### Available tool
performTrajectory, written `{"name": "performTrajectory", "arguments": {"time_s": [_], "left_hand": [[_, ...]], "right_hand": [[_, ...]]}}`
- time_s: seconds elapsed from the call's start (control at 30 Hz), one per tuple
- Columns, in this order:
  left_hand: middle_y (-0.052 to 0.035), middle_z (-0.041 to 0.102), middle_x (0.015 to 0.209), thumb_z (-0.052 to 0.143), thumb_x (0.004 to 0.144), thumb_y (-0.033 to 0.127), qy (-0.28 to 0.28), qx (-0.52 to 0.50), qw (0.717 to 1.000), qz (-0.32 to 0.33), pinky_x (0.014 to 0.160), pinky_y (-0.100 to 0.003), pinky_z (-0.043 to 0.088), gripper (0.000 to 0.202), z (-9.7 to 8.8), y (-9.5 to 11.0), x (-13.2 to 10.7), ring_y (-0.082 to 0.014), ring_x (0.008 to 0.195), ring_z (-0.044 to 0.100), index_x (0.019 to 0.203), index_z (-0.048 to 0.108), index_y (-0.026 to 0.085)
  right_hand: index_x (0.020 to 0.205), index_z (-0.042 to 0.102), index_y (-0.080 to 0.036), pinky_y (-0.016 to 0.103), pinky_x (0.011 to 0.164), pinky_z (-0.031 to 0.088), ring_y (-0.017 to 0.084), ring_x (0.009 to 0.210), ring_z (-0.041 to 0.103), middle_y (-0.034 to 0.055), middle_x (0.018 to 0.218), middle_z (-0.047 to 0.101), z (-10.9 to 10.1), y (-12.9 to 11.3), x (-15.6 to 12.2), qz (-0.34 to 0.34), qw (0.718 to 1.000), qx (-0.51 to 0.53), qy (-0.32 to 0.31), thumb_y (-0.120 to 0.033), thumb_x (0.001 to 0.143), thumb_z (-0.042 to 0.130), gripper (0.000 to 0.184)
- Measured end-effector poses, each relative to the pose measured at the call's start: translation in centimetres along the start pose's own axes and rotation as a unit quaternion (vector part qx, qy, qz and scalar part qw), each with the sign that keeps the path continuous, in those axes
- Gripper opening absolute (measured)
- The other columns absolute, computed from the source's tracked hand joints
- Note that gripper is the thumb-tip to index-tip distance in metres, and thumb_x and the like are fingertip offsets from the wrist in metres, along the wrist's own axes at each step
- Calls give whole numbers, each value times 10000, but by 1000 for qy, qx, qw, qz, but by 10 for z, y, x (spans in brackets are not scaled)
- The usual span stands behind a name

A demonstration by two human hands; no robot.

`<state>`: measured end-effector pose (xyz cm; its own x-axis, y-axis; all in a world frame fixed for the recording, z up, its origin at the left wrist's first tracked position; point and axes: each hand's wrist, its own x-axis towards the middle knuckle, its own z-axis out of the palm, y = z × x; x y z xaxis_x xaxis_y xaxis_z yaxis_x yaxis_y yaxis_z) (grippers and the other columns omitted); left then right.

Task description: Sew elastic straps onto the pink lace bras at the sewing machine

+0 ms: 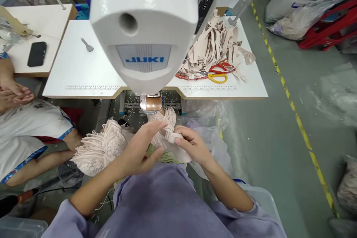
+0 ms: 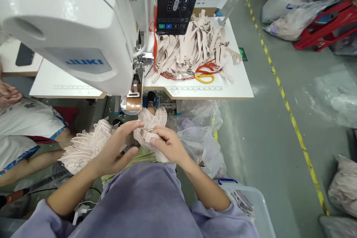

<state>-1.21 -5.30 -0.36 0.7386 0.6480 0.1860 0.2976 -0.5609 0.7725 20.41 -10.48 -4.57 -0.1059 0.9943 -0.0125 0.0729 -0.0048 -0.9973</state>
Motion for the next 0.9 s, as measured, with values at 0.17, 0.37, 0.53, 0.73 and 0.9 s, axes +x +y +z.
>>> {"name": "performTrajectory", "arguments": {"time_s": [0.17, 0.37, 0.53, 0.73, 0.9], "left_hand": [[-44, 673, 948, 556, 883, 227, -104, 26, 994, 12, 941, -379, 503, 321, -8, -5, 17, -193, 907, 641, 1203, 558, 204], [45, 573, 581, 572, 897, 160, 31, 221, 959, 175, 630, -293, 420, 178, 3, -28, 0, -112, 557, 521, 730, 561, 223], [101, 462, 456, 594, 912, 118, 62, 250, 951, 172, 502, -282, 303, 204, 10, -33, -13, -71, 424, 429, 796, 610, 284], [94, 542, 531, 628, 898, 146, 80, 205, 966, 134, 601, -273, 409, 177, 10, -40, -19, -78, 502, 520, 945, 636, 316], [-198, 511, 1400, 748, 782, 487, 151, 144, 977, -49, 1037, -510, 450, 862, 57, -50, -34, -331, 1306, 504, 1476, 316, 215]], "right_hand": [[744, 609, -211, 263, 545, 363, 129, 592, 483, -22, 654, 495, 0, -13, -1, -67, 988, -128, -48, -327, 912, 579, 206], [762, 665, -276, 317, 589, 391, 156, 594, 529, 0, 648, 624, -1, 0, -8, -239, 912, -330, 47, -222, 885, 635, 138], [767, 693, -324, 355, 604, 439, 178, 577, 534, 1, 627, 649, 0, 13, -13, -244, 906, -340, 60, -264, 896, 636, 153], [764, 678, -313, 347, 639, 439, 176, 596, 527, -2, 631, 630, -2, 9, -11, -211, 936, -277, 58, -279, 881, 657, 124], [811, 599, -247, 290, 559, 460, 156, 562, 534, -19, 664, 600, 22, 15, 0, 114, 980, 34, 157, -539, 865, 632, 299]]}}
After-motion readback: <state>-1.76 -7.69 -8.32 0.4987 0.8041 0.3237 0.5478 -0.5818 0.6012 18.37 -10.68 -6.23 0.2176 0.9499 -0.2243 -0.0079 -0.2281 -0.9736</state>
